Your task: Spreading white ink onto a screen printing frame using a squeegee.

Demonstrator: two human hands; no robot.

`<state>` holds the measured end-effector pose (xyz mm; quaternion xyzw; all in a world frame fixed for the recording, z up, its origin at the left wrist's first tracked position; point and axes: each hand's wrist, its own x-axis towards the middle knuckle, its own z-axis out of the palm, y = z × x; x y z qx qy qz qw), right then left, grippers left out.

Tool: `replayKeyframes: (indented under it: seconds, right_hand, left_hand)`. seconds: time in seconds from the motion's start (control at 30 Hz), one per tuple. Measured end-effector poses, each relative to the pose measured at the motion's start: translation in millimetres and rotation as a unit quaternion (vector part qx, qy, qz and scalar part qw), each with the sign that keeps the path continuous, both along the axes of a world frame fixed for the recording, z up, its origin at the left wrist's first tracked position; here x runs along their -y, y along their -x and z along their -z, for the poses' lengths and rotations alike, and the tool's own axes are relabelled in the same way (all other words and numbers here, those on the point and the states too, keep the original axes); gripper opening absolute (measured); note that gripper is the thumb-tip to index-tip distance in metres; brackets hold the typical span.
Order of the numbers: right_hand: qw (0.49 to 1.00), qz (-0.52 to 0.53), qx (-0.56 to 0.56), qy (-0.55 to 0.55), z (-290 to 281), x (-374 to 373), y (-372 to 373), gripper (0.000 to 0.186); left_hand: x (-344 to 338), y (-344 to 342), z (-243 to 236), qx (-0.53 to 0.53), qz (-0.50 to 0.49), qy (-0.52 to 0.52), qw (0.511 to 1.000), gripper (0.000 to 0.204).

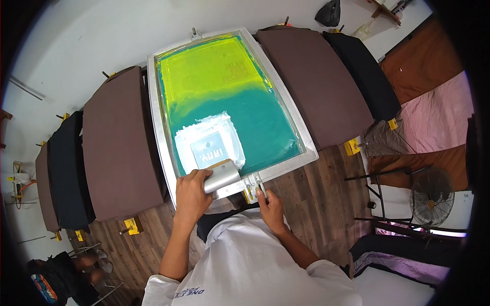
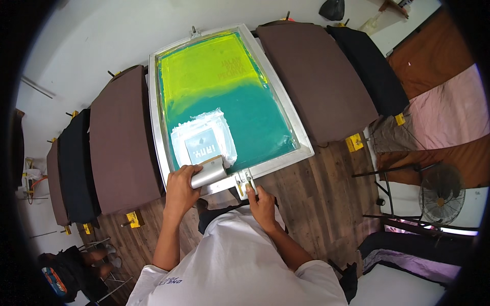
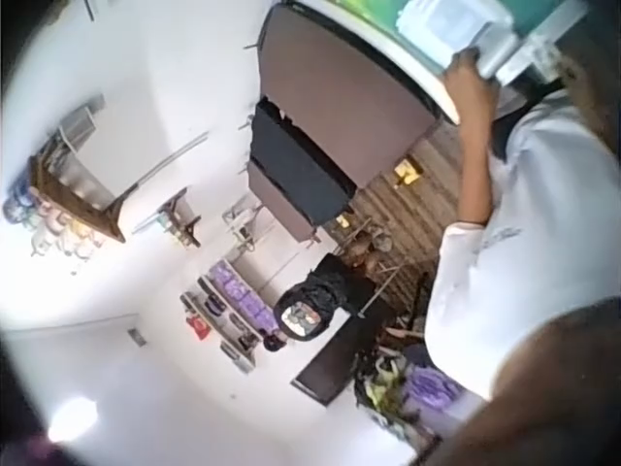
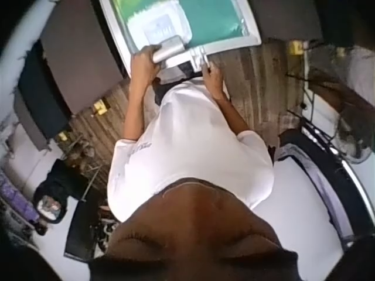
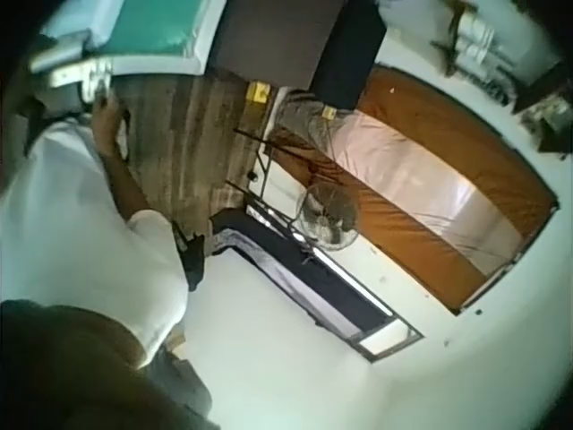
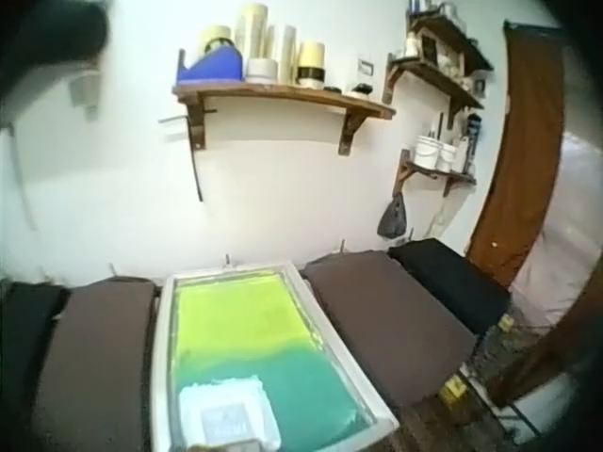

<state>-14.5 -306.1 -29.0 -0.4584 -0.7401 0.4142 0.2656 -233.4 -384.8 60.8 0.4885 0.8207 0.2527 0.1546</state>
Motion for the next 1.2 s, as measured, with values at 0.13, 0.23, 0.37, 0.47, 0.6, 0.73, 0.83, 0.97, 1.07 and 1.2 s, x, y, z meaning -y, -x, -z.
replayKeyframes:
  seconds: [0.13,0.23,0.37,0.47,0.6,0.73,0.83,0.97,1.07,1.2]
  right_hand:
    - [1.0,0.0,-0.007,0.015,1.0,0.2,-0.6,0.043]
    - [1.0,-0.001,-0.008,0.022,-1.3,0.6,0.1,0.043]
    - [0.999,-0.017,0.029,0.018,1.5,-0.2,-4.4,0.041]
    - [0.999,-0.013,0.037,0.023,0.7,-0.7,-3.6,0.042]
    - [1.0,-0.013,0.005,0.007,7.6,-0.4,-4.5,0.045]
    - [1.0,-0.013,-0.008,0.012,5.6,-0.8,-3.0,0.045]
    - [1.0,-0.014,-0.003,0.004,5.7,-1.3,-2.9,0.045]
    - [1.0,-0.015,0.0,0.012,7.4,-1.7,-5.2,0.044]
    - [0.999,-0.023,0.02,0.016,4.1,-2.7,-4.9,0.041]
    - [0.999,-0.028,0.021,0.02,3.8,-3.3,-5.4,0.042]
  left_hand:
    - [0.1,0.3,1.4,-0.006,-0.002,-0.005,1.0,0.044]
    - [1.9,1.0,2.0,-0.003,-0.004,0.018,1.0,0.043]
    - [2.6,-1.4,-0.2,-0.012,-0.001,0.003,1.0,0.044]
    - [2.4,-2.1,-0.4,-0.01,-0.008,0.013,1.0,0.044]
    - [3.0,-1.8,-1.2,-0.003,-0.009,0.018,1.0,0.046]
    - [2.7,-2.2,-1.9,-0.005,-0.01,0.022,1.0,0.047]
    - [3.8,-1.6,2.3,-0.011,-0.002,0.002,1.0,0.045]
    - [3.5,-1.5,3.7,-0.013,-0.003,0.0,1.0,0.045]
    - [4.4,-1.8,5.3,-0.014,-0.003,-0.001,1.0,0.044]
    - [4.5,-1.8,4.9,-0.013,-0.001,-0.004,1.0,0.045]
